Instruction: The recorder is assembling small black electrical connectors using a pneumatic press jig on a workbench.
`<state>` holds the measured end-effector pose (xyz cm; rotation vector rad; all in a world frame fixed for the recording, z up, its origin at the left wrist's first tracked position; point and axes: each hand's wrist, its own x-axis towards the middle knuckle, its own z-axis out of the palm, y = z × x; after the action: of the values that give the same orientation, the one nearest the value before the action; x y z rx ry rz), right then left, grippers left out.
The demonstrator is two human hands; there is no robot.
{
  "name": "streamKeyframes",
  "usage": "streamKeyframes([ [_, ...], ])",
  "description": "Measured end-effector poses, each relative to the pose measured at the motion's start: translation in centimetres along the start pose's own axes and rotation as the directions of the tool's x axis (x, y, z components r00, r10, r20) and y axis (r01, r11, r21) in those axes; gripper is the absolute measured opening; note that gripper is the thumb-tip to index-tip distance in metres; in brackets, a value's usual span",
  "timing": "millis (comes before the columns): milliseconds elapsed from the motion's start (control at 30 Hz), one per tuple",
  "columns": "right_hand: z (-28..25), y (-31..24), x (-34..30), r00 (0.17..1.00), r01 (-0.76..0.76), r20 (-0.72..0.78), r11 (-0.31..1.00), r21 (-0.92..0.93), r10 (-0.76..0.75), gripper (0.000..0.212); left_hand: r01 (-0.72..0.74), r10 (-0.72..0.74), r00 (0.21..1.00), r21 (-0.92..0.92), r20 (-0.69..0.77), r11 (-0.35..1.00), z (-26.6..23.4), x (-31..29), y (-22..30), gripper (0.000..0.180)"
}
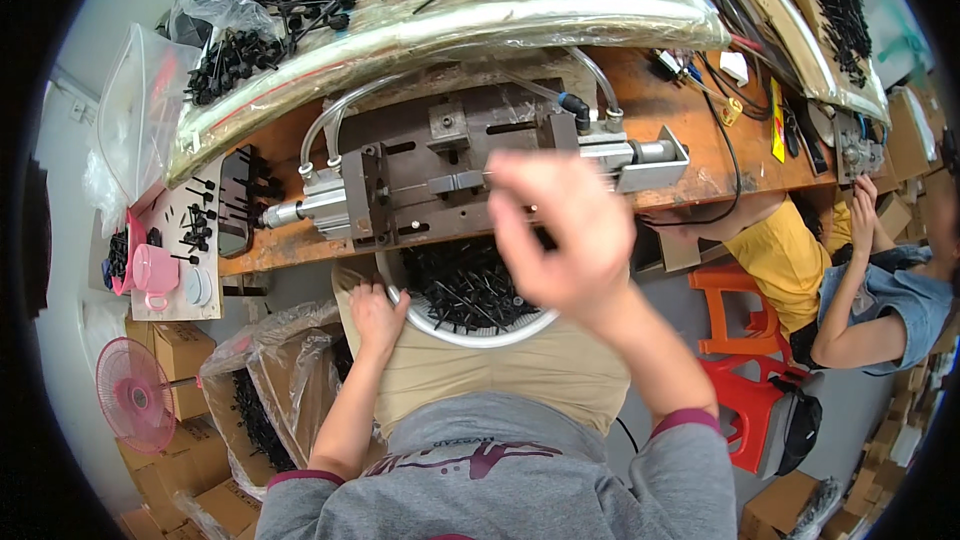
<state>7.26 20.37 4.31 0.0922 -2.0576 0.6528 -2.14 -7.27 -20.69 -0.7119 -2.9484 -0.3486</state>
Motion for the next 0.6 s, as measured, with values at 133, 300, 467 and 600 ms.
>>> streamKeyframes([
  [133, -0.2, 4.7, 9.0, 0.997, -0.068, -0.043, 0.988, -0.14, 0.063, 0.024, 0.054, -0.051, 0.996, -0.038, 0.073, 0.998, -0.5, 0.0, 0.0, 0.05],
  [300, -1.5, 12.9, 17.3, 0.924, -0.002, 0.319, 0.841, -0.541, 0.208, 0.063, 0.052, -0.051, 0.998, -0.063, 0.022, 0.997, 0.1, 0.2, 0.2, 0.052],
  [467, -0.3, 17.5, 20.4, 0.733, 0.073, 0.568, 0.787, -0.613, 0.375, 0.073, 0.054, -0.057, 0.998, -0.07, -0.04, 0.996, 0.8, 0.2, -0.1, 0.042],
  [600, 1.6, 17.4, 20.8, 0.664, 0.22, 0.643, 0.722, -0.656, 0.382, 0.057, 0.042, -0.046, 0.998, -0.073, -0.048, 0.996, 0.3, 0.2, 0.0, 0.05],
])
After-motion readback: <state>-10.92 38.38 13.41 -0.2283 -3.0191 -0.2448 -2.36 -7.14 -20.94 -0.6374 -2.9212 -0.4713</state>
